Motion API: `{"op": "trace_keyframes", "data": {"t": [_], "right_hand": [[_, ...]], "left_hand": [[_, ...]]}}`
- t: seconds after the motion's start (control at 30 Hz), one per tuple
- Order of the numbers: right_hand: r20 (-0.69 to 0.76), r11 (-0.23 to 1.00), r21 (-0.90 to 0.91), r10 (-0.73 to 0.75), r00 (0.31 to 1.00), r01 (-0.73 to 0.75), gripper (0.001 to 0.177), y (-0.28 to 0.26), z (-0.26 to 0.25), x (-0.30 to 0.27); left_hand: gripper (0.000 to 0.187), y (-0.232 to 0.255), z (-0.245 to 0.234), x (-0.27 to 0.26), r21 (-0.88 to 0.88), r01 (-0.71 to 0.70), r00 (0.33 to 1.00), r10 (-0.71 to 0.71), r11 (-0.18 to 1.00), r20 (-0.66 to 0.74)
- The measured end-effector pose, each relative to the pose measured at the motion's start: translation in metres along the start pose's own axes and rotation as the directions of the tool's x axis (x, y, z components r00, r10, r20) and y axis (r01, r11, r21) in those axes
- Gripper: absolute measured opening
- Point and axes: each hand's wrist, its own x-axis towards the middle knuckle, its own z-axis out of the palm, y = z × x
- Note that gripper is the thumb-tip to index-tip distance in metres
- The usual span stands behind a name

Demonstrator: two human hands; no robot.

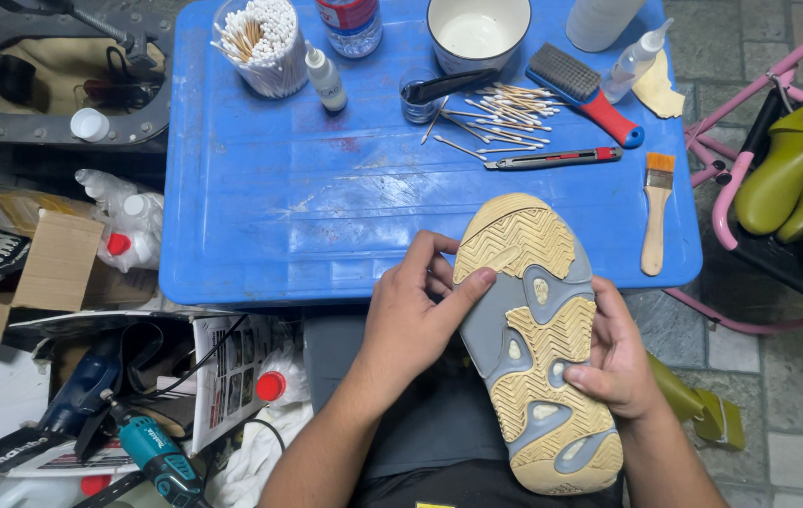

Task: The person pours a liquid from a large bottle into a small applicator bottle. They then apply the liquid to the sole of a grey sneaker using the applicator. The person places the shoe on the floor and picks up a small piece of material from the table.

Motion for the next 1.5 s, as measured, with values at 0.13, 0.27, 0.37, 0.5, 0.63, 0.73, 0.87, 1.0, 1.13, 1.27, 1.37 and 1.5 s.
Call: {"op": "trace_keyframes", "data": {"t": [0.13, 0.27, 0.37, 0.5, 0.63, 0.73, 0.87, 1.0, 1.13, 1.27, 1.37, 1.5], "right_hand": [[-0.025, 0.998, -0.014, -0.057, 0.998, 0.057, 0.105, 0.002, -0.001, -0.001], [-0.044, 0.998, 0.004, -0.055, 0.998, 0.055, 0.106, 0.003, -0.005, 0.001], [-0.039, 1.0, 0.019, -0.005, 0.999, 0.006, 0.109, 0.005, -0.005, 0.001], [0.035, 0.988, -0.15, -0.039, 0.999, 0.044, 0.107, 0.004, -0.004, -0.003], [-0.045, 0.997, 0.067, -0.028, 0.999, 0.031, 0.115, -0.003, -0.014, -0.015], [-0.133, 0.978, 0.169, -0.1, 0.986, 0.122, 0.118, 0.004, -0.037, -0.032], [-0.277, 0.935, 0.23, -0.203, 0.939, 0.27, 0.111, 0.006, -0.102, -0.083], [-0.401, 0.891, 0.296, -0.212, 0.891, 0.346, 0.093, -0.004, -0.161, -0.148], [-0.566, 0.92, 0.113, -0.25, 0.786, 0.375, 0.071, 0.013, -0.233, -0.201], [-0.875, 0.951, -0.14, -0.249, 0.414, 0.276, 0.06, 0.058, -0.266, -0.22], [-0.974, 0.984, -0.173, -0.178, 0.14, 0.045, 0.059, 0.096, -0.266, -0.221], [-0.995, 0.986, -0.047, -0.06, -0.078, -0.161, 0.061, 0.15, -0.248, -0.23]], "left_hand": [[0.059, -0.012, 0.001, -0.007, -0.22, -0.072, 0.99, 0.097, 0.973, 0.104], [0.079, -0.012, -0.004, -0.009, -0.302, -0.169, 0.957, 0.23, 0.938, 0.177], [0.079, -0.005, 0.0, -0.006, -0.243, -0.008, 0.984, 0.05, 0.97, 0.169], [0.065, 0.001, 0.013, -0.003, -0.152, 0.152, 0.986, -0.14, 0.977, 0.089], [0.054, -0.01, 0.018, 0.0, -0.456, 0.067, 0.975, 0.038, 0.888, 0.218], [0.048, -0.014, 0.015, 0.001, -0.508, 0.021, 0.969, 0.107, 0.861, 0.221], [0.046, -0.009, 0.02, 0.01, 0.055, -0.232, 0.973, 0.23, 0.971, 0.025], [0.053, -0.001, 0.031, 0.025, 0.357, -0.433, 0.898, 0.427, 0.828, 0.1], [0.053, 0.0, 0.051, 0.041, 0.402, -0.562, 0.827, 0.488, 0.723, 0.279], [0.047, -0.007, 0.064, 0.05, 0.42, -0.634, 0.773, 0.518, 0.65, 0.366], [0.044, -0.019, 0.063, 0.054, 0.415, -0.642, 0.767, 0.525, 0.645, 0.37], [0.039, -0.037, 0.055, 0.056, 0.386, -0.675, 0.737, 0.541, 0.629, 0.406]]}}
